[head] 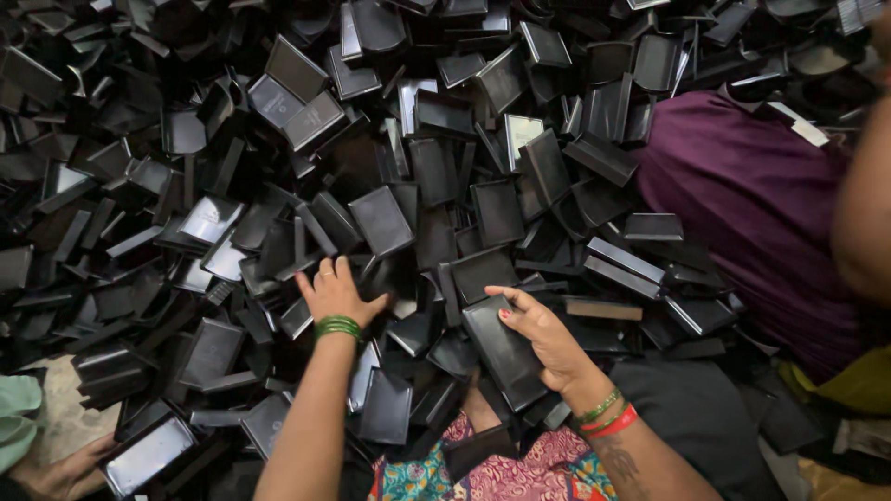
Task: The person sits on the floor and repeatedly picks up small black plastic trays from a large pile, opens them to inspect the interior, and places them back into the pile. The task involves continuous handling of identical trays without a visible final destination.
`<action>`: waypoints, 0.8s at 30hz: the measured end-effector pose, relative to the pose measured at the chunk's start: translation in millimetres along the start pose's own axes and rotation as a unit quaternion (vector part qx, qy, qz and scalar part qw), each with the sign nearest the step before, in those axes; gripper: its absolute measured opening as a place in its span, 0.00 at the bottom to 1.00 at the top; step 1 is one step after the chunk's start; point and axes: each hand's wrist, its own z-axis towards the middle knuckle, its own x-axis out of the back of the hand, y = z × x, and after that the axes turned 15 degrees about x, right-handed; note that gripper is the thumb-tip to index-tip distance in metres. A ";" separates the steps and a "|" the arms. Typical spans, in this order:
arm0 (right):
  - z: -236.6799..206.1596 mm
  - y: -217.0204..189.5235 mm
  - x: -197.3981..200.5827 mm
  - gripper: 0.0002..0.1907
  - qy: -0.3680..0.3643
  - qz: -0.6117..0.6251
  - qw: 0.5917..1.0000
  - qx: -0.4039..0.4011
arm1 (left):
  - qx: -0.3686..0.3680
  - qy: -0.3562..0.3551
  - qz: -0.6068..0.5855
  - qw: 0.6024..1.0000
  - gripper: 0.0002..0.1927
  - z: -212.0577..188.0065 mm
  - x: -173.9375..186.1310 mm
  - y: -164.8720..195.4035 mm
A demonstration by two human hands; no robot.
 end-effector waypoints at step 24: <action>67.8 58.8 26.6 0.25 0.035 -0.067 0.992 -0.105 | 0.308 0.083 -0.300 0.899 0.59 326.3 -91.2 61.3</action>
